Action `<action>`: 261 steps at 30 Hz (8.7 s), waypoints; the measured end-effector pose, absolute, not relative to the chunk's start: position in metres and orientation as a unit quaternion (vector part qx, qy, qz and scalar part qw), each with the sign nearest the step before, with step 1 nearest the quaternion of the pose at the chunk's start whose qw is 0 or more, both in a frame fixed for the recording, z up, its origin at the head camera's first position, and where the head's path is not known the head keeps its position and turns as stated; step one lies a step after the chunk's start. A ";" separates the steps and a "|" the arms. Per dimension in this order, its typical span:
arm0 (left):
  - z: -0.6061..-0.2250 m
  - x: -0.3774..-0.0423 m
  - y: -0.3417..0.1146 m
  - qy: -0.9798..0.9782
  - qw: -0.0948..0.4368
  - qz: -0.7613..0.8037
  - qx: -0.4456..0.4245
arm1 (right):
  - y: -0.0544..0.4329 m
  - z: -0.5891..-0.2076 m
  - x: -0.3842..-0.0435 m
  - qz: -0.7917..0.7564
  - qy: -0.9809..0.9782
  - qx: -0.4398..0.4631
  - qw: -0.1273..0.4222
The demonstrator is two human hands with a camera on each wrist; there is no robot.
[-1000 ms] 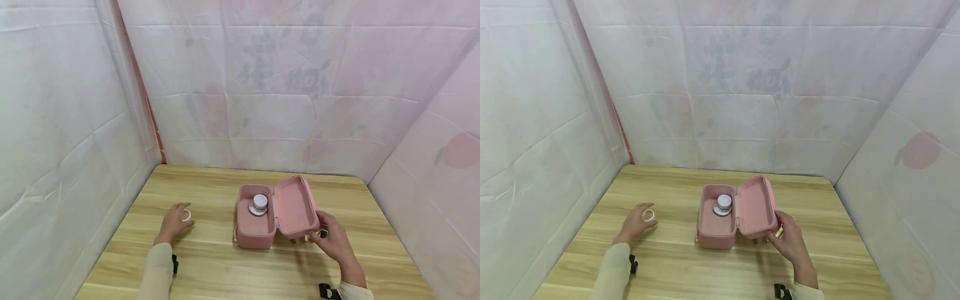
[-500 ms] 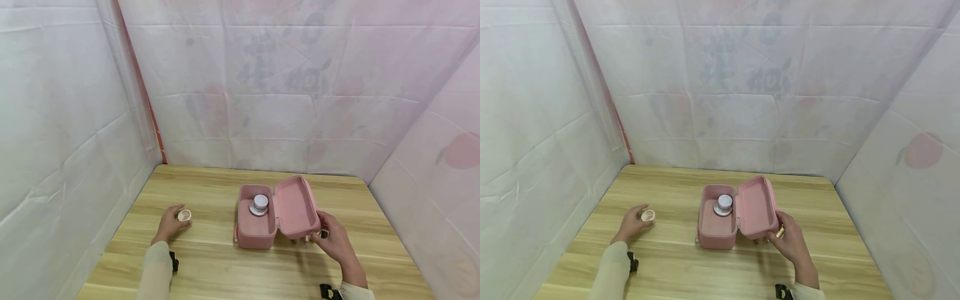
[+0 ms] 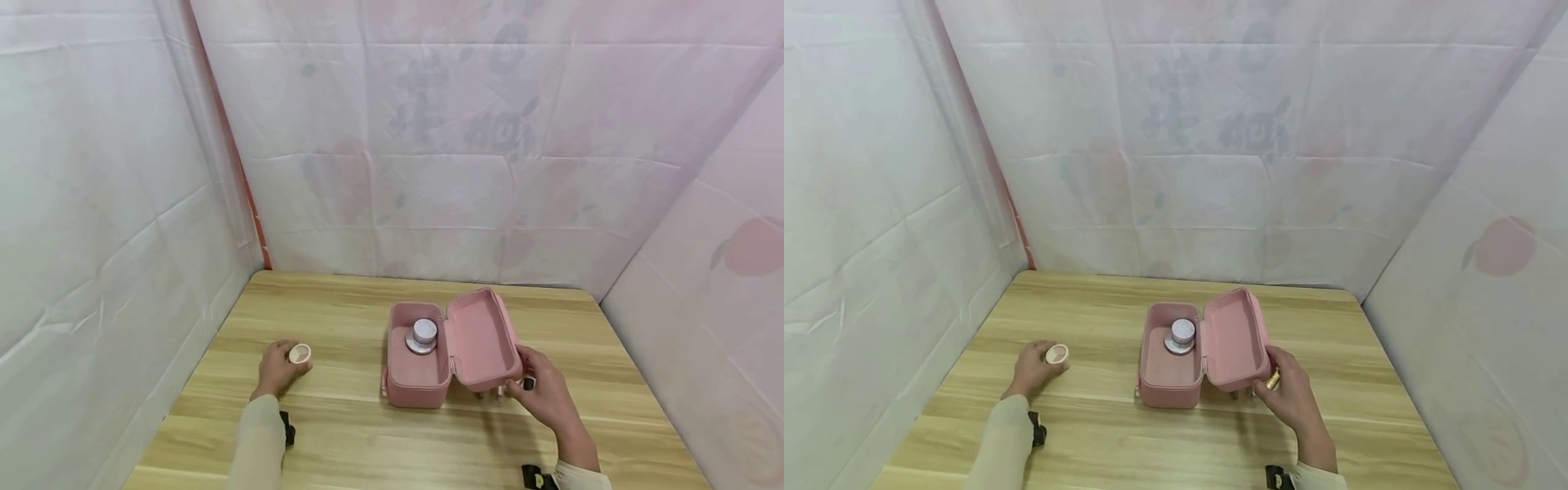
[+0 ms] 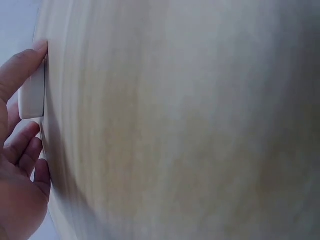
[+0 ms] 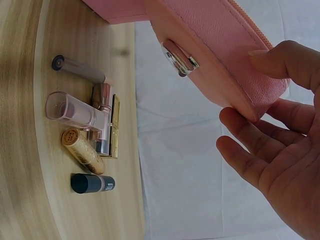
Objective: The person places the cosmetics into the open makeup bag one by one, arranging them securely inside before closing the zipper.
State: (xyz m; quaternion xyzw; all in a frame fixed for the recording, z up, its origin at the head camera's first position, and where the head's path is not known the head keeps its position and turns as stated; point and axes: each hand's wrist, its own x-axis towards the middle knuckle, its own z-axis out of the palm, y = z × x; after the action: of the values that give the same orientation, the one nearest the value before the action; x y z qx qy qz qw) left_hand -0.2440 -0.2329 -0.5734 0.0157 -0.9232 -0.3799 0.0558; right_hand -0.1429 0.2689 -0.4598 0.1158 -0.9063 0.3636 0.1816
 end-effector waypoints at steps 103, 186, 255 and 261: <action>-0.496 -0.249 -0.095 -0.868 0.046 -0.487 -0.086 | 0.269 -0.459 -0.142 0.367 -0.905 0.118 0.179; -0.459 -0.304 0.008 -0.869 -0.107 -0.465 -0.135 | 0.273 -0.454 -0.139 0.354 -0.915 0.109 0.158; -0.460 -0.283 -0.003 -0.912 -0.036 -0.366 -0.183 | 0.236 -0.482 -0.112 0.387 -0.873 0.028 0.294; -0.473 -0.284 -0.012 -0.916 0.014 -0.364 -0.167 | 0.236 -0.486 -0.108 0.396 -0.851 0.004 0.343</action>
State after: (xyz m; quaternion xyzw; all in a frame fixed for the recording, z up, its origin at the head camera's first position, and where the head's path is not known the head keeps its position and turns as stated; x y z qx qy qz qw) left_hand -0.2839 -0.0116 -0.4731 -0.1667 -0.9162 -0.3642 0.0143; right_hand -0.1084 0.2355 -0.4860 0.0037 -0.8514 0.3964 0.3435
